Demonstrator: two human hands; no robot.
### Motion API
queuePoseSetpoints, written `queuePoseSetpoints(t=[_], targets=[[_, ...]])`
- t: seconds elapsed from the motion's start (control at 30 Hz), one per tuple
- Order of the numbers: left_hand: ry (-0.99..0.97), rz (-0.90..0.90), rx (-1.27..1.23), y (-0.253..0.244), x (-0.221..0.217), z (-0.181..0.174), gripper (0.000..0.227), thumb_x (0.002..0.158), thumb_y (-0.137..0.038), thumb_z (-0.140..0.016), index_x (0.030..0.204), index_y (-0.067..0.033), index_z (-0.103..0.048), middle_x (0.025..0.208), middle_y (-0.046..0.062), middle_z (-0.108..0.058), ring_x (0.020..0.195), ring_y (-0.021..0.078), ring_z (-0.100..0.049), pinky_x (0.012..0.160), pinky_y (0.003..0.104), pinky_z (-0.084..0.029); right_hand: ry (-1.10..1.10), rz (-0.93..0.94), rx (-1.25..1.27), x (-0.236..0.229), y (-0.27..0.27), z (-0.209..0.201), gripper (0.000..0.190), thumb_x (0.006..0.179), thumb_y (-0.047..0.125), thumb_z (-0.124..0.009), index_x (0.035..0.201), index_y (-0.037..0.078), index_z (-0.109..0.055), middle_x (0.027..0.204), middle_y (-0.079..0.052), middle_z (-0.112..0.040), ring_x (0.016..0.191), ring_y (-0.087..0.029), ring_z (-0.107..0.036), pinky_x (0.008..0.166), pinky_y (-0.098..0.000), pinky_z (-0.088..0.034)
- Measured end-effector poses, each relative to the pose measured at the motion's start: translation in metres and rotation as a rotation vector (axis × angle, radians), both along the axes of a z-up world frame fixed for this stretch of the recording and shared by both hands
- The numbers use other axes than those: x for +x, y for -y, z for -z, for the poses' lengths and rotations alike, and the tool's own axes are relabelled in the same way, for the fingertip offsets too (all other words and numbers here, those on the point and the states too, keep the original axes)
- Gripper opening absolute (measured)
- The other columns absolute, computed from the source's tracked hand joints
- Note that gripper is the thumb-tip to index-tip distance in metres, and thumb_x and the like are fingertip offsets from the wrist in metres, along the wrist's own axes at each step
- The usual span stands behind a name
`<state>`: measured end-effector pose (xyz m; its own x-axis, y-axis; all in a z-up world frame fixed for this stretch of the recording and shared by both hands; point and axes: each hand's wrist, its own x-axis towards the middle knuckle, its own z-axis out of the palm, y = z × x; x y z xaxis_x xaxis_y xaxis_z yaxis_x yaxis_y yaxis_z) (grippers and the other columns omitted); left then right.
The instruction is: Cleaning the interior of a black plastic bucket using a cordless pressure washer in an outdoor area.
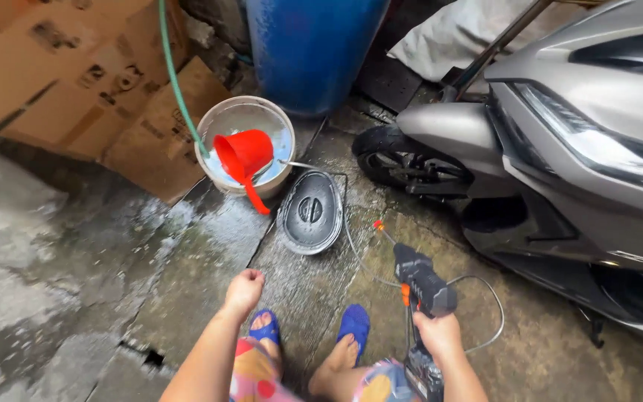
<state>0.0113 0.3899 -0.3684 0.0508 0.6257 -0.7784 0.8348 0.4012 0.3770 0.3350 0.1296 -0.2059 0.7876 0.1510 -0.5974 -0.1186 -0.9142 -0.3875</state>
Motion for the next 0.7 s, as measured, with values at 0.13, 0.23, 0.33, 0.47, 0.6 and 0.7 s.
queuePoseSetpoints(t=[0.13,0.23,0.33,0.47,0.6,0.7], targets=[[-0.016,0.005,-0.005,0.006,0.040,0.095,0.054,0.085,-0.036,-0.059,0.134,-0.0155,-0.068,0.131,0.009,-0.073,0.125,0.0286,-0.065,0.108,0.037,-0.046,0.024,-0.075,-0.171,0.010,-0.003,0.040,0.066,0.073,0.024,-0.068,0.138,0.016,-0.063,0.121,-0.016,-0.076,0.112,-0.035,-0.071,0.094,-0.0421,-0.054],[0.032,-0.101,-0.136,0.017,0.075,0.121,0.063,0.091,-0.036,-0.058,0.148,-0.0096,-0.054,0.147,0.015,-0.061,0.134,0.0343,-0.058,0.112,0.041,-0.043,0.119,-0.093,-0.164,0.029,0.016,0.081,0.049,0.072,0.025,-0.070,0.117,0.007,-0.074,0.108,-0.016,-0.080,0.104,-0.032,-0.075,0.089,-0.0399,-0.056],[0.042,-0.242,-0.112,0.015,0.096,0.168,0.062,0.091,-0.036,-0.055,0.147,-0.0105,-0.054,0.140,0.021,-0.064,0.127,0.0394,-0.060,0.108,0.047,-0.045,0.201,-0.117,-0.198,0.044,0.008,0.094,0.057,0.069,0.027,-0.072,0.123,0.007,-0.071,0.118,-0.018,-0.075,0.111,-0.036,-0.071,0.094,-0.0426,-0.056],[0.204,-0.471,-0.213,0.001,0.111,0.187,0.072,0.098,-0.043,-0.055,0.160,-0.0115,-0.036,0.159,0.019,-0.045,0.145,0.0377,-0.044,0.120,0.050,-0.035,0.314,-0.129,-0.051,0.062,0.020,0.127,0.065,0.065,0.022,-0.081,0.128,0.010,-0.066,0.117,-0.013,-0.077,0.109,-0.032,-0.072,0.095,-0.0397,-0.054],[0.290,-0.676,-0.221,-0.003,0.125,0.171,0.056,0.103,-0.043,-0.057,0.150,-0.0209,-0.037,0.105,0.012,-0.064,0.079,0.0205,-0.060,0.076,0.036,-0.045,0.357,-0.075,-0.149,0.065,0.023,0.142,0.062,0.069,0.021,-0.080,0.129,0.015,-0.065,0.111,-0.013,-0.077,0.101,-0.036,-0.073,0.087,-0.0428,-0.055],[0.358,-0.850,-0.243,-0.005,0.132,0.181,0.049,0.103,-0.026,-0.058,0.147,-0.0270,-0.035,0.121,0.014,-0.064,0.076,0.0206,-0.064,0.061,0.027,-0.050,0.400,-0.095,-0.198,0.063,0.025,0.151,0.052,0.074,0.024,-0.074,0.125,0.024,-0.068,0.118,-0.003,-0.073,0.099,-0.033,-0.072,0.079,-0.0454,-0.055]])
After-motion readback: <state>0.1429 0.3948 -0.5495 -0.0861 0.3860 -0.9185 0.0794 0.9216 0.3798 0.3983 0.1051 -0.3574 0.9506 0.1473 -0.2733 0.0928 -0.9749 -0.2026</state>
